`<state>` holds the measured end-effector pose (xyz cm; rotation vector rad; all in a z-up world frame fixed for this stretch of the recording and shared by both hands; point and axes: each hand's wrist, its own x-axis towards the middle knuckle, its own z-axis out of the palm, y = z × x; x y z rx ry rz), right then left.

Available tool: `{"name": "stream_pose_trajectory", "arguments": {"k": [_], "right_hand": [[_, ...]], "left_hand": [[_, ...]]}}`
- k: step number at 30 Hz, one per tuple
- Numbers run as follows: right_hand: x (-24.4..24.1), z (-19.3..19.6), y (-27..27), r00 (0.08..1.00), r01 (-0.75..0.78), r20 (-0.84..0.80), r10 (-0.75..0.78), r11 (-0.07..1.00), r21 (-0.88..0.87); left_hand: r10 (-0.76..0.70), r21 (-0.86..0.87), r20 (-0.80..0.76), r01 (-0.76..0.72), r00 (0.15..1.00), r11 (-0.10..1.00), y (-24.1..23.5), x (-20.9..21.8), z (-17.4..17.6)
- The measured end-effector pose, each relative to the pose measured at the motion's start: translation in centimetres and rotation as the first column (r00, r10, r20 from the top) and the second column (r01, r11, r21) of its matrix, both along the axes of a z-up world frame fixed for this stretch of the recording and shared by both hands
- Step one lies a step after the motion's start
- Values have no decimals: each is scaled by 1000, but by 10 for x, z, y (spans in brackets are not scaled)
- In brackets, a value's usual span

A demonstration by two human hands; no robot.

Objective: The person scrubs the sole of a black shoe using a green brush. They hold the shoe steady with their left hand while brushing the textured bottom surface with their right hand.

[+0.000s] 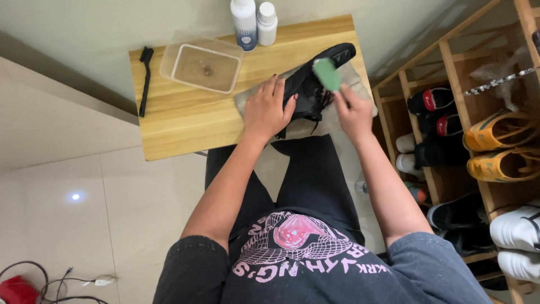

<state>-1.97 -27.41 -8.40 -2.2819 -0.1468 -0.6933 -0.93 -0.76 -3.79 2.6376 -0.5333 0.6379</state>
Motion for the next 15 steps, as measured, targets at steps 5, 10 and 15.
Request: {"name": "stream_pose_trajectory", "arguments": {"k": [5, 10, 15], "right_hand": [[-1, -11, -5, 998, 53, -32, -49, 991, 123], [2, -6, -17, 999, 42, -1, -42, 997, 66], [-19, -10, 13, 995, -78, -47, 85, 987, 141]], "left_hand": [[3, -15, -17, -3, 1000, 1000, 0, -3, 4], [17, 14, 17, -17, 1000, 1000, -1, 0, -1], [-1, -3, 55, 1, 998, 1000, 0, 3, -7]]}}
